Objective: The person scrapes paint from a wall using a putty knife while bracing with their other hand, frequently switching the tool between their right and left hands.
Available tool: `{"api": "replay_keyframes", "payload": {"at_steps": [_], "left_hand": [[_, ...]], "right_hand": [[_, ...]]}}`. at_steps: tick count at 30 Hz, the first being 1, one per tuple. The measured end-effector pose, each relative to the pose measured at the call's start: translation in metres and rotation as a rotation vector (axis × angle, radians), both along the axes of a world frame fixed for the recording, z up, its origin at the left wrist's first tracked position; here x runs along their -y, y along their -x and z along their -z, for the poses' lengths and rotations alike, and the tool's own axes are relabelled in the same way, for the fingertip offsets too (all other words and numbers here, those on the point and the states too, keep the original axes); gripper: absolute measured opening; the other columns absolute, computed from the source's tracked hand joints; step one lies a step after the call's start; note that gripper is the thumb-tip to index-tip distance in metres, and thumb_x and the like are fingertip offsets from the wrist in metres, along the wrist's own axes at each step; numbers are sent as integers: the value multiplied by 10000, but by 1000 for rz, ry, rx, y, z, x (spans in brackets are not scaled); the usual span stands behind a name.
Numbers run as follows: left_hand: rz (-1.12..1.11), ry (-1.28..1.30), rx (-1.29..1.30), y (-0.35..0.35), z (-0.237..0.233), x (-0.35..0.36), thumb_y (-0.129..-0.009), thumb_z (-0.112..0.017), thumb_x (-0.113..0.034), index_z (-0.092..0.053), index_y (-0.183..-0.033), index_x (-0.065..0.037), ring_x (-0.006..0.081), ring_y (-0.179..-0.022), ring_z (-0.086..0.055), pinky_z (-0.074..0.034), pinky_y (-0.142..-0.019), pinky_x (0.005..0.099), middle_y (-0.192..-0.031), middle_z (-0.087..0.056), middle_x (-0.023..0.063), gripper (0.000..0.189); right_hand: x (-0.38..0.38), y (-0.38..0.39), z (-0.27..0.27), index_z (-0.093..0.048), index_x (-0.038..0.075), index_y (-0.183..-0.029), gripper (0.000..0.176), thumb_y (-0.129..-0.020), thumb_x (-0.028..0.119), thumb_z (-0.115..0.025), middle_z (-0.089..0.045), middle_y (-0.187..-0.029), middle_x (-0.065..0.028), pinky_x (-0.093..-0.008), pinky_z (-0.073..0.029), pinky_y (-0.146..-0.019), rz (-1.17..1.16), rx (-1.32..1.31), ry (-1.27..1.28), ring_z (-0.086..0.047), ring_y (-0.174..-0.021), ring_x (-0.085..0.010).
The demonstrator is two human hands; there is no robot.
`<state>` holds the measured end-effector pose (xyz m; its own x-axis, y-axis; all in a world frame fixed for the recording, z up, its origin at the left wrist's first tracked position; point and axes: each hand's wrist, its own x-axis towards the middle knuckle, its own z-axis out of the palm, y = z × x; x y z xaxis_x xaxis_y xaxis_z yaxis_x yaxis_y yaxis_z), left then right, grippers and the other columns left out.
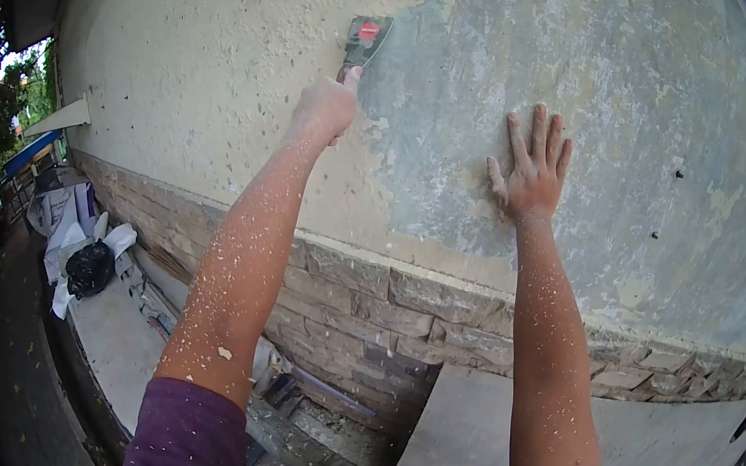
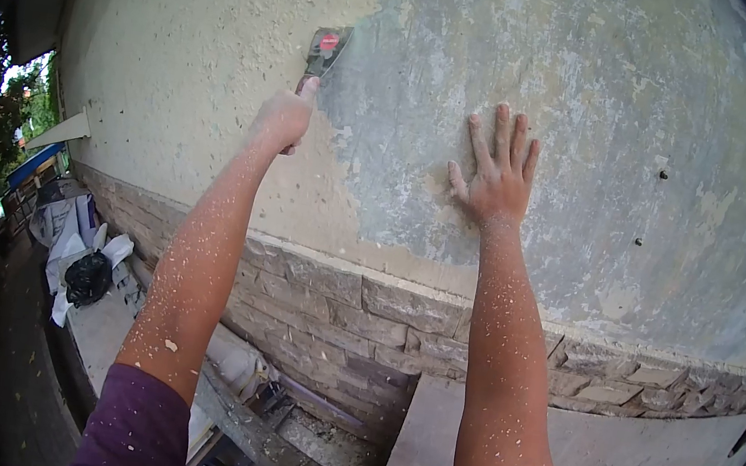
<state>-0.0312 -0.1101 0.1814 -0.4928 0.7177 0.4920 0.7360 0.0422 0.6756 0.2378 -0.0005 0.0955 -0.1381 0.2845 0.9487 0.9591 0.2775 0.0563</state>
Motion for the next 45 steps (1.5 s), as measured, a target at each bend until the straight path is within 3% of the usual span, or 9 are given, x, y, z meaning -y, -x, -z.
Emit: {"api": "replay_keyframes", "payload": {"at_steps": [8,13,20,25,33,38,40,44,45], "left_hand": [[-80,-5,-41,16,90,-8,-968,-343,-558,-627,-750,109,329,-527,-645,-495,-480,430,-615,-616,231,756],[-16,-82,15,13,-32,-15,-967,-340,-559,-628,-734,75,308,-499,-623,-475,-461,433,-602,-606,196,735],[-120,-2,-100,18,88,4,-970,-344,-525,-650,-909,119,352,-583,-659,-518,-591,441,-683,-644,252,716],[-33,-17,-153,-21,-72,-14,-974,-329,-531,-640,-801,88,296,-571,-660,-514,-583,418,-601,-615,195,714],[-110,-58,-251,-6,61,2,-941,-349,-594,-659,-976,104,348,-644,-678,-526,-640,434,-806,-667,278,765],[36,18,-236,-45,-79,-13,-951,-356,-570,-651,-908,103,340,-617,-669,-510,-581,437,-706,-652,238,736],[-16,-15,-169,-45,-71,-10,-953,-365,-561,-641,-884,106,326,-580,-658,-505,-558,428,-650,-633,211,725],[-87,25,-312,-16,56,-8,-953,-381,-539,-652,-966,102,430,-896,-659,-512,-764,477,-895,-651,322,695],[-89,19,-322,-21,49,-8,-953,-381,-539,-652,-966,102,430,-896,-659,-512,-764,477,-895,-651,322,695]], "right_hand": [[0,0,7,-277,350,-1489,746,-822,545,-548,-70,-1603,-7,-465,-19,-1191,-45,0,-31,-16,-1477,-248],[0,0,7,-268,351,-1491,750,-824,553,-544,-60,-1604,-5,-466,-20,-1191,-24,1,13,-8,-1477,-246],[-1,1,9,-280,351,-1488,745,-821,548,-546,-67,-1604,-7,-469,-24,-1191,-57,-3,-30,-21,-1476,-251],[-2,0,7,-273,353,-1490,741,-827,548,-540,-61,-1604,-5,-472,-30,-1192,-35,-2,-17,-27,-1476,-254],[-2,-2,9,-278,358,-1485,727,-831,561,-523,-56,-1604,-3,-474,-42,-1194,-77,-7,-24,-27,-1476,-250],[1,-4,7,-275,371,-1482,716,-837,566,-516,-58,-1603,-1,-468,-35,-1195,-70,-4,22,-26,-1476,-243],[-1,-4,10,-268,378,-1482,722,-834,570,-518,-58,-1603,-1,-466,-32,-1195,-85,7,10,-26,-1476,-239],[-2,-4,8,-265,376,-1483,726,-832,573,-518,-60,-1603,0,-464,-31,-1196,-101,3,2,-29,-1476,-237],[1,-4,8,-267,375,-1483,726,-832,579,-516,-60,-1602,1,-463,-31,-1197,-98,1,16,-29,-1475,-237]]}}
